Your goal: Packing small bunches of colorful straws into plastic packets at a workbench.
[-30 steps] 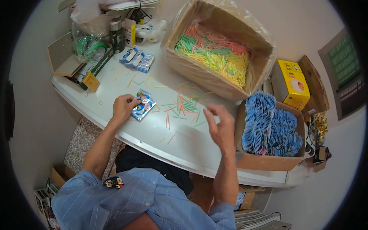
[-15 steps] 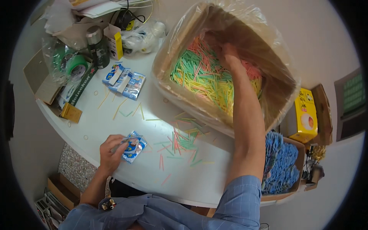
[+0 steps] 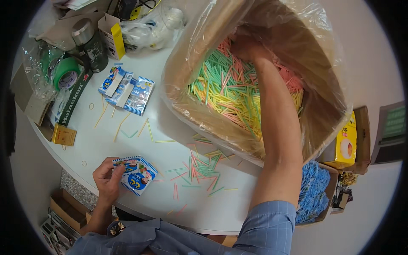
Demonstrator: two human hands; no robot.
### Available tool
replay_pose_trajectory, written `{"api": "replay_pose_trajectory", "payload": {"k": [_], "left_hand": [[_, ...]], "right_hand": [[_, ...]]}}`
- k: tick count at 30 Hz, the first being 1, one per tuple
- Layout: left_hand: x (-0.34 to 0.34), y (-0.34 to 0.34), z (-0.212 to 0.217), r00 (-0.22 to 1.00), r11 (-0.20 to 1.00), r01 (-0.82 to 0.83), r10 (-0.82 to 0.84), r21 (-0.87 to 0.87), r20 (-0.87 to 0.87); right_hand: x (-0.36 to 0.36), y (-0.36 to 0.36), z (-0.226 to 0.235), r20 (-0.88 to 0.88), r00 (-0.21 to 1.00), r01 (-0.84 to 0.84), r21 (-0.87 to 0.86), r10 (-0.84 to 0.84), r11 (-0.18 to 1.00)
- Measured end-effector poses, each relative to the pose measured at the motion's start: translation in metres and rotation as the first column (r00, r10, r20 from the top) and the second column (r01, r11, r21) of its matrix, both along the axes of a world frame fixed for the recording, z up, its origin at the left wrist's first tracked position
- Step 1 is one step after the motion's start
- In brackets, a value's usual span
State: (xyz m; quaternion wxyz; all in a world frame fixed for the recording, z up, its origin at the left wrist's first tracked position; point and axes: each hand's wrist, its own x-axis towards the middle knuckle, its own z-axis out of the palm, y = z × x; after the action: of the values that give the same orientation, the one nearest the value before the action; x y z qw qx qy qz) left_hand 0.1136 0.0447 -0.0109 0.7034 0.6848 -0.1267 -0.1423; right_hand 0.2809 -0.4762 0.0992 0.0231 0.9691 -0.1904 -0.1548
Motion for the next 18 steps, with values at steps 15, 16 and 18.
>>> {"api": "replay_pose_trajectory", "payload": {"k": [15,16,18], "left_hand": [[0.004,-0.004,0.038,0.996,0.992,-0.059,0.065,-0.113,0.053],[0.006,-0.009,0.050,0.996,0.982,-0.090,0.094,-0.167,0.014],[0.012,-0.028,0.069,0.991,0.957,-0.134,0.123,-0.258,-0.059]], "right_hand": [[-0.150,0.052,0.078,0.629,0.759,-0.030,0.295,-0.171,0.955],[-0.168,0.078,0.083,0.585,0.709,-0.151,0.672,-0.394,0.725],[-0.198,0.112,0.084,0.377,0.695,-0.324,0.925,-0.612,0.201]]}}
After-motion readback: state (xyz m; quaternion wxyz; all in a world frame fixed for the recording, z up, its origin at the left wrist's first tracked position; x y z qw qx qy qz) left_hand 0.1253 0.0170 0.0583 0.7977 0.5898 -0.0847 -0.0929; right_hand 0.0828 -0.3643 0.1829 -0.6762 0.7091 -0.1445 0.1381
